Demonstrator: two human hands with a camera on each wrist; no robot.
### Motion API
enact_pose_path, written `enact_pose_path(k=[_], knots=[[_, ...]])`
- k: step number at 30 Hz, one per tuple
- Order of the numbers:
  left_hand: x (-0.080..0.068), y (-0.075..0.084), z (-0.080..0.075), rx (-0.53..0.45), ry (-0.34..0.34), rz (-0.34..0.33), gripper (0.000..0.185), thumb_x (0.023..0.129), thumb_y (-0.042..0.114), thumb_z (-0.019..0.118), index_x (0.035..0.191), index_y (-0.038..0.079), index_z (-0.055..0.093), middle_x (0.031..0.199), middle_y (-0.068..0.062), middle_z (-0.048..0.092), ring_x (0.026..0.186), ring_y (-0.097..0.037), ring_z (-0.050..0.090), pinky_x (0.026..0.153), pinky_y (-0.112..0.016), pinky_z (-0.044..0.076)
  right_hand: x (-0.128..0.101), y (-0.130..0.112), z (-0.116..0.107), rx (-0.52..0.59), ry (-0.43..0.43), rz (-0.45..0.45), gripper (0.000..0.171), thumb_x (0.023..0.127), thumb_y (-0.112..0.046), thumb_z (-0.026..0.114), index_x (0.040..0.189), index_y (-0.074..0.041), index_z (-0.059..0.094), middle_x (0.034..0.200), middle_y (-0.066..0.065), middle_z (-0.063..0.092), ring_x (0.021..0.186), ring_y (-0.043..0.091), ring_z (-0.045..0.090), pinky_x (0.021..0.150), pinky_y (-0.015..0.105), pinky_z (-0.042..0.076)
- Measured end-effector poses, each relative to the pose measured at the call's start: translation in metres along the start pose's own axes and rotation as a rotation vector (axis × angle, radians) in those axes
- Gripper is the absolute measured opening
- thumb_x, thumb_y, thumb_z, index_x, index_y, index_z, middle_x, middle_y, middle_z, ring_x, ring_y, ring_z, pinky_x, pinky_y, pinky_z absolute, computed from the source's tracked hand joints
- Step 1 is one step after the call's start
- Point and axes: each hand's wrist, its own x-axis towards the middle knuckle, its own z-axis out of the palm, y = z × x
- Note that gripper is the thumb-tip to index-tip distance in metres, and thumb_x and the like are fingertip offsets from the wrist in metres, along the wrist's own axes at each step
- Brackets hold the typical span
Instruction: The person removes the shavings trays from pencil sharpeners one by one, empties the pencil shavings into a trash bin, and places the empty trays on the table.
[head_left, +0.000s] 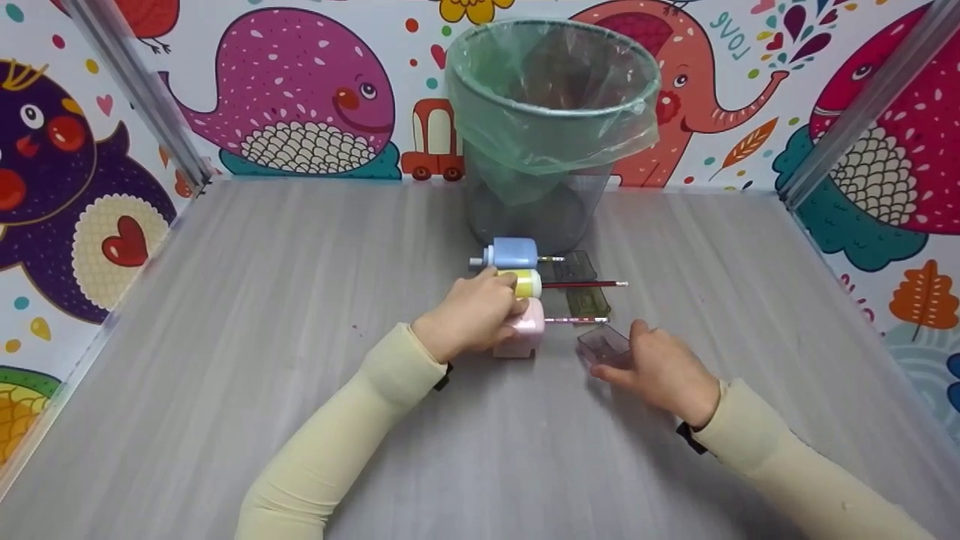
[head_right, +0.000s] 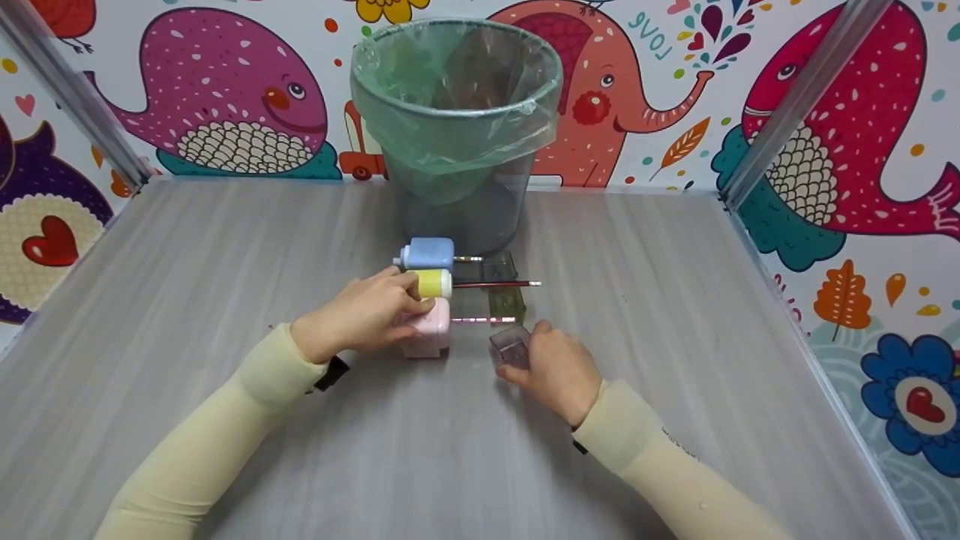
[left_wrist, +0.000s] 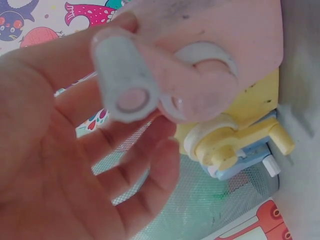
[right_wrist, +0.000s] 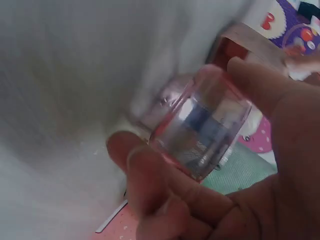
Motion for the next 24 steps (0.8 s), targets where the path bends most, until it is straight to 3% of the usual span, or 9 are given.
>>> enact_pose_path(k=[4, 11, 19, 24], knots=[[0.0, 0.0, 0.0, 0.0, 0.006, -0.005, 0.014, 0.095, 0.025, 0.07, 0.1, 0.014, 0.075, 0.119, -0.009, 0.064, 0.104, -0.027, 0.054, 0.084, -0.048, 0.055, 0.004, -0.003, 0.006, -0.071, 0.063, 0.002, 0.057, 0.077, -0.046, 0.083, 0.084, 0.004, 0.056, 0.063, 0.009, 0.054, 0.053, 0.021, 0.05, 0.048, 0.042, 0.045], [0.0, -0.001, 0.001, 0.013, 0.019, 0.015, 0.014, 0.094, 0.023, 0.071, 0.102, 0.014, 0.076, 0.118, -0.01, 0.065, 0.105, -0.029, 0.055, 0.082, -0.049, 0.056, 0.013, -0.007, 0.014, -0.155, 0.159, -0.037, 0.058, 0.072, -0.051, 0.085, 0.07, 0.0, 0.059, 0.057, 0.008, 0.053, 0.048, 0.02, 0.049, 0.043, 0.04, 0.044], [0.001, -0.002, 0.001, 0.007, 0.012, 0.023, 0.012, 0.094, 0.023, 0.071, 0.098, 0.013, 0.076, 0.117, -0.011, 0.065, 0.104, -0.029, 0.055, 0.082, -0.05, 0.056, 0.019, -0.01, 0.024, -0.175, 0.156, -0.038, 0.056, 0.07, -0.051, 0.087, 0.07, 0.0, 0.065, 0.061, 0.011, 0.059, 0.049, 0.02, 0.048, 0.042, 0.038, 0.042], [0.002, -0.001, 0.001, -0.001, -0.004, 0.001, 0.015, 0.093, 0.025, 0.072, 0.102, 0.013, 0.076, 0.121, -0.01, 0.065, 0.106, -0.028, 0.055, 0.085, -0.049, 0.055, 0.02, -0.01, 0.029, -0.176, 0.176, -0.052, 0.054, 0.068, -0.052, 0.087, 0.064, -0.004, 0.062, 0.055, 0.005, 0.05, 0.05, 0.017, 0.04, 0.041, 0.034, 0.035]])
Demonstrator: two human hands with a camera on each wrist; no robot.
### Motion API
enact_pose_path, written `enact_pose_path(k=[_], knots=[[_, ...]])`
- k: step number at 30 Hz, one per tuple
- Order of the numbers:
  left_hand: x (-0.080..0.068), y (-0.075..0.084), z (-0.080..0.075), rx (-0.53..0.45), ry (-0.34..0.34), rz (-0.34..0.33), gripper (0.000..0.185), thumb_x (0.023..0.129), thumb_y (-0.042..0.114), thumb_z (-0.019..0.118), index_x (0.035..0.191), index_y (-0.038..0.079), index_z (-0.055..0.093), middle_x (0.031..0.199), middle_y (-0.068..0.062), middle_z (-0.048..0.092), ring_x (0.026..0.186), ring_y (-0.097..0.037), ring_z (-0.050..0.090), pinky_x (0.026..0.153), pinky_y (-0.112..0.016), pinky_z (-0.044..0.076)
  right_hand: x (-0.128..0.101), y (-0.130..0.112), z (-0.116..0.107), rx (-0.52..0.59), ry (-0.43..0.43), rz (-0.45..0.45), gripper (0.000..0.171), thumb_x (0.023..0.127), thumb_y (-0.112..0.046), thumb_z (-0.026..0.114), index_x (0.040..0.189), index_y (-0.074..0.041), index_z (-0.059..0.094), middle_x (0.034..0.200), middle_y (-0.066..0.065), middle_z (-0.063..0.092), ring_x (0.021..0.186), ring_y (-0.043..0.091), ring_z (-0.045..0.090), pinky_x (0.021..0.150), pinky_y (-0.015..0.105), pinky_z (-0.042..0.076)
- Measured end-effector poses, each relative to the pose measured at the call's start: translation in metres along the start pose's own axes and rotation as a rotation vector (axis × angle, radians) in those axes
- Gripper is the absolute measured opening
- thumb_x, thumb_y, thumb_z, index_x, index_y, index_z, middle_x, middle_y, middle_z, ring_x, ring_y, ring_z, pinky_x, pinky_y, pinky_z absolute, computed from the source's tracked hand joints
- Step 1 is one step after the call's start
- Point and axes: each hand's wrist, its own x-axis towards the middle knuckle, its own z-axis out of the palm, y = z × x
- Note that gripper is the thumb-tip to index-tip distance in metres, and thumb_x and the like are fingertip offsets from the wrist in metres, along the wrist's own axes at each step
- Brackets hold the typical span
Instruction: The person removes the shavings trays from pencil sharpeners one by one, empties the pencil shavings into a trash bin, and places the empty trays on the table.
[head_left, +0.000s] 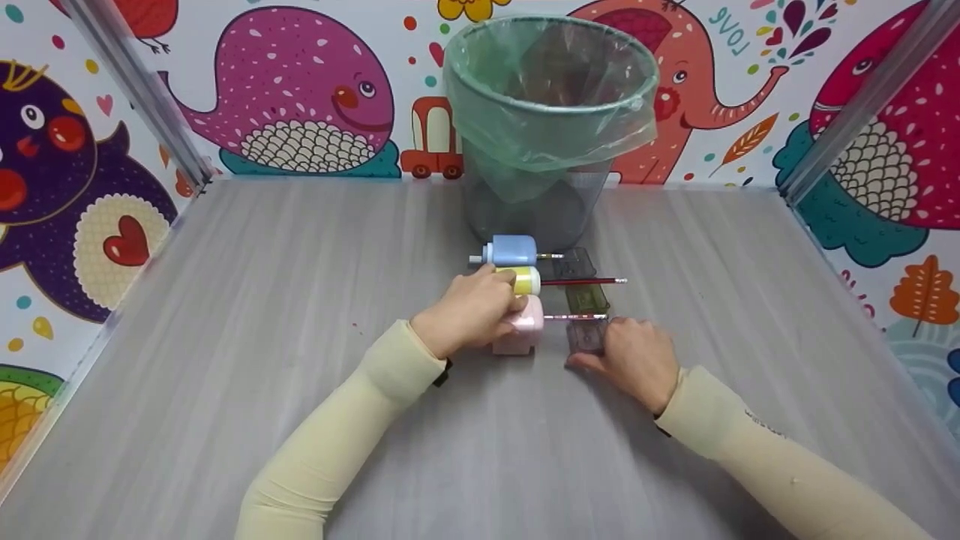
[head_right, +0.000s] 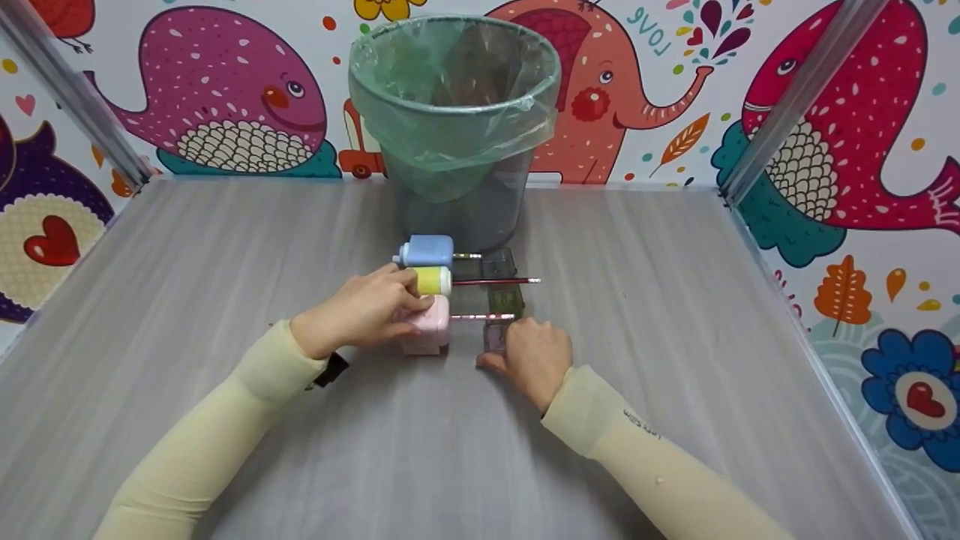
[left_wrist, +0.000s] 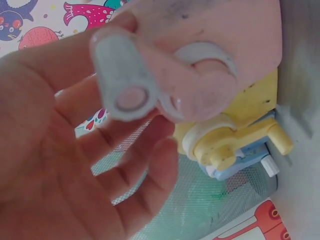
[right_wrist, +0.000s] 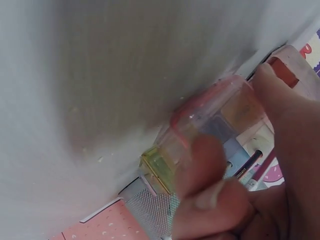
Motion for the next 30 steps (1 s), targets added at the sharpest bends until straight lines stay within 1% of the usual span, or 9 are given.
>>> enact_pose_path(k=[4, 10, 14, 16, 18, 21, 24, 27, 30], knots=[[0.0, 0.0, 0.001, 0.005, 0.002, -0.006, 0.016, 0.093, 0.025, 0.072, 0.102, 0.013, 0.076, 0.121, -0.009, 0.065, 0.105, -0.028, 0.055, 0.085, -0.048, 0.056, 0.0, 0.0, 0.002, 0.001, 0.009, -0.015, 0.056, 0.067, -0.054, 0.087, 0.065, -0.004, 0.062, 0.055, 0.003, 0.048, 0.051, 0.015, 0.038, 0.042, 0.031, 0.031], [-0.003, -0.002, 0.005, 0.018, 0.024, 0.013, 0.019, 0.094, 0.026, 0.071, 0.11, 0.016, 0.076, 0.121, -0.01, 0.065, 0.104, -0.029, 0.055, 0.083, -0.05, 0.057, -0.005, -0.003, -0.009, -0.031, 0.044, -0.03, 0.063, 0.064, -0.059, 0.087, 0.068, -0.002, 0.06, 0.055, 0.005, 0.05, 0.047, 0.017, 0.042, 0.04, 0.034, 0.038], [-0.005, -0.004, 0.006, 0.028, 0.038, -0.005, 0.027, 0.094, 0.028, 0.07, 0.12, 0.019, 0.074, 0.124, -0.009, 0.064, 0.107, -0.028, 0.055, 0.085, -0.05, 0.057, 0.0, -0.007, -0.03, -0.014, 0.075, -0.048, 0.063, 0.071, -0.058, 0.083, 0.082, 0.0, 0.062, 0.053, 0.003, 0.044, 0.045, 0.015, 0.04, 0.04, 0.029, 0.032], [-0.006, -0.005, 0.007, 0.044, 0.053, -0.011, 0.029, 0.094, 0.027, 0.07, 0.122, 0.019, 0.073, 0.123, -0.009, 0.065, 0.109, -0.028, 0.056, 0.086, -0.049, 0.057, 0.006, -0.008, -0.04, 0.016, 0.1, -0.062, 0.061, 0.076, -0.056, 0.081, 0.089, 0.001, 0.062, 0.053, 0.003, 0.046, 0.045, 0.015, 0.04, 0.042, 0.027, 0.03], [-0.006, -0.004, 0.009, 0.064, 0.075, -0.016, 0.029, 0.094, 0.027, 0.071, 0.121, 0.017, 0.073, 0.122, -0.009, 0.067, 0.109, -0.028, 0.059, 0.086, -0.048, 0.057, 0.014, -0.008, -0.046, 0.048, 0.14, -0.077, 0.057, 0.08, -0.053, 0.08, 0.093, 0.001, 0.062, 0.057, 0.005, 0.051, 0.047, 0.015, 0.043, 0.043, 0.028, 0.034], [-0.007, -0.002, 0.011, 0.095, 0.101, -0.02, 0.029, 0.093, 0.027, 0.072, 0.117, 0.012, 0.073, 0.118, -0.009, 0.068, 0.108, -0.027, 0.061, 0.086, -0.047, 0.057, 0.026, -0.008, -0.052, 0.106, 0.182, -0.09, 0.052, 0.083, -0.048, 0.078, 0.096, -0.001, 0.061, 0.068, 0.009, 0.06, 0.055, 0.019, 0.052, 0.05, 0.033, 0.046], [-0.009, -0.001, 0.013, 0.083, 0.111, -0.023, 0.031, 0.092, 0.03, 0.072, 0.114, 0.008, 0.072, 0.117, -0.01, 0.069, 0.108, -0.027, 0.062, 0.089, -0.046, 0.057, 0.038, -0.005, -0.052, 0.16, 0.168, -0.118, 0.05, 0.086, -0.046, 0.077, 0.105, -0.002, 0.061, 0.084, 0.013, 0.066, 0.07, 0.024, 0.06, 0.062, 0.041, 0.054], [-0.011, -0.002, 0.014, 0.041, 0.137, -0.02, 0.037, 0.094, 0.034, 0.07, 0.119, 0.007, 0.069, 0.12, -0.01, 0.069, 0.109, -0.028, 0.064, 0.091, -0.047, 0.056, 0.047, -0.002, -0.048, 0.197, 0.127, -0.137, 0.057, 0.087, -0.047, 0.075, 0.118, -0.001, 0.06, 0.103, 0.016, 0.067, 0.086, 0.029, 0.064, 0.077, 0.046, 0.057], [-0.01, -0.006, 0.015, -0.028, 0.182, -0.05, 0.046, 0.096, 0.038, 0.066, 0.13, 0.007, 0.064, 0.129, -0.011, 0.066, 0.116, -0.028, 0.064, 0.098, -0.047, 0.054, 0.054, 0.001, -0.044, 0.202, 0.097, -0.114, 0.07, 0.089, -0.05, 0.071, 0.133, 0.001, 0.054, 0.123, 0.021, 0.062, 0.105, 0.035, 0.063, 0.094, 0.053, 0.053]])
